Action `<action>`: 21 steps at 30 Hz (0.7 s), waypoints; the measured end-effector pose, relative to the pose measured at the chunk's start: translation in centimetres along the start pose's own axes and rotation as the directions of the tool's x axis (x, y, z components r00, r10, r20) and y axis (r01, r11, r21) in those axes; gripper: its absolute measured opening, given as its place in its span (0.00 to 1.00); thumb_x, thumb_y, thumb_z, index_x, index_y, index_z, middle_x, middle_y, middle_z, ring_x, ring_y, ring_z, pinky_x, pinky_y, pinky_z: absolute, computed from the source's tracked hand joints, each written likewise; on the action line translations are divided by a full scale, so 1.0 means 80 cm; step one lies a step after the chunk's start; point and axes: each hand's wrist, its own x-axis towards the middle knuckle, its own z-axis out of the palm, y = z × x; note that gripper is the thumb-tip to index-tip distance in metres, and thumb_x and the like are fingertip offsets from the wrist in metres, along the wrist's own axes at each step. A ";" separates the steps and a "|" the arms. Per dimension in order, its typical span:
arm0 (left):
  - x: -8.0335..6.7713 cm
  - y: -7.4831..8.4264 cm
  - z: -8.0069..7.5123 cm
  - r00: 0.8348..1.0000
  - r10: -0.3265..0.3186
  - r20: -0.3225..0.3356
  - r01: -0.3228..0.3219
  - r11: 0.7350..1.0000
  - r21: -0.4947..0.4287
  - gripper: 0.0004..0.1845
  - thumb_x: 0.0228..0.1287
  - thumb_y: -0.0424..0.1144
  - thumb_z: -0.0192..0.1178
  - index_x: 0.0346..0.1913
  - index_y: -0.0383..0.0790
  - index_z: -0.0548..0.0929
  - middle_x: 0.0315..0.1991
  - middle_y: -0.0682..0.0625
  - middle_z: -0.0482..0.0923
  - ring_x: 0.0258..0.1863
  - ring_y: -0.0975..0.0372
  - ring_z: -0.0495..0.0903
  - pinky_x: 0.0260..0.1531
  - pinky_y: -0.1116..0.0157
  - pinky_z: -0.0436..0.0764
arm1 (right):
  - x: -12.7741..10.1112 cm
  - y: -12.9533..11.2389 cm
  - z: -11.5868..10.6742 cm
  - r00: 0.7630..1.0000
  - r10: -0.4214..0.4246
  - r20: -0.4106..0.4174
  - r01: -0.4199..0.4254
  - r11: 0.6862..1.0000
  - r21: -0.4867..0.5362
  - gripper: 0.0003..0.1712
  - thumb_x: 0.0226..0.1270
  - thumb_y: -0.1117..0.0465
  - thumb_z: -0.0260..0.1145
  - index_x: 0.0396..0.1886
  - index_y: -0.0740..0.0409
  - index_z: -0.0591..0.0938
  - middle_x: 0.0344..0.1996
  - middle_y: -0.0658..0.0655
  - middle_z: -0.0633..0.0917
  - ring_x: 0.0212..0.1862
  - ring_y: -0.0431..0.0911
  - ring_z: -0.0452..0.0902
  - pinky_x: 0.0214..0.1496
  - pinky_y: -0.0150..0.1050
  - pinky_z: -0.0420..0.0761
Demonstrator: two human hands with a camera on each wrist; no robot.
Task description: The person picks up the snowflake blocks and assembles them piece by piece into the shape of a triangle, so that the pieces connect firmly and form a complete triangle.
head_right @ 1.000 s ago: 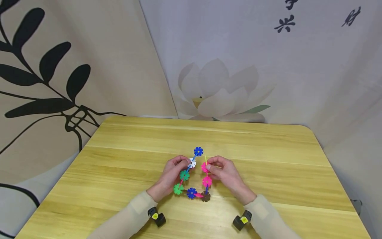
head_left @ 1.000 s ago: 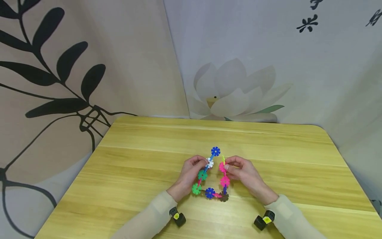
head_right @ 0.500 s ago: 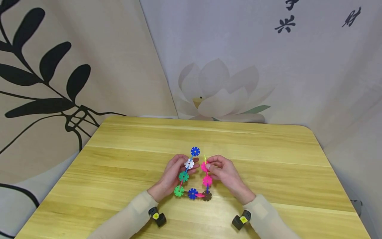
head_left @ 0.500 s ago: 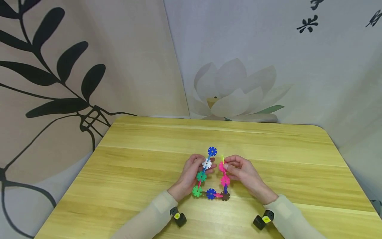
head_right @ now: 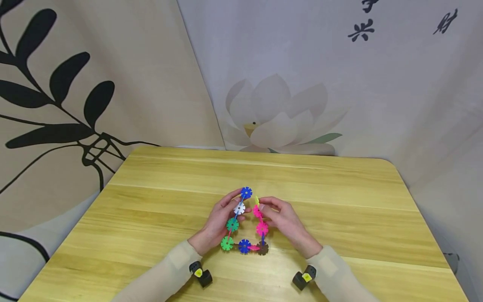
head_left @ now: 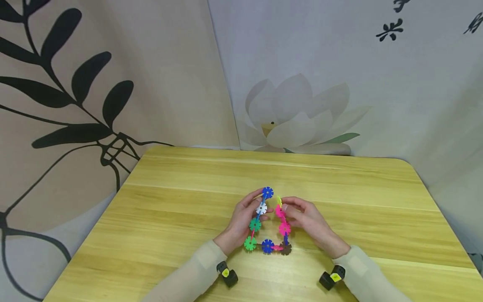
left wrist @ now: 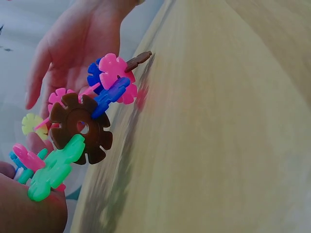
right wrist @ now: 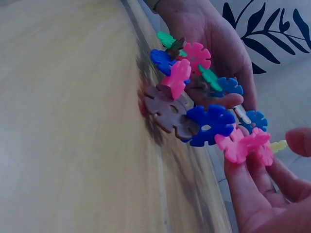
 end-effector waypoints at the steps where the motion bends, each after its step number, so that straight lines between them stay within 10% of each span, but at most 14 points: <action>1: 0.000 0.000 0.000 1.000 0.004 0.002 -0.004 1.000 0.000 0.23 0.83 0.39 0.50 0.75 0.41 0.72 0.65 0.34 0.72 0.49 0.55 0.87 0.42 0.67 0.86 | 0.000 -0.001 0.000 1.000 0.004 -0.004 -0.004 1.000 -0.005 0.31 0.78 0.54 0.64 0.70 0.69 0.72 0.58 0.66 0.83 0.55 0.56 0.84 0.55 0.46 0.86; 21: -0.005 -0.001 0.004 1.000 0.008 -0.006 -0.008 1.000 0.019 0.23 0.81 0.38 0.53 0.73 0.33 0.72 0.52 0.40 0.79 0.34 0.63 0.83 0.35 0.70 0.85 | -0.001 -0.003 0.001 0.997 -0.030 0.067 0.034 0.998 -0.057 0.29 0.79 0.53 0.63 0.67 0.71 0.74 0.55 0.65 0.86 0.55 0.55 0.85 0.55 0.45 0.86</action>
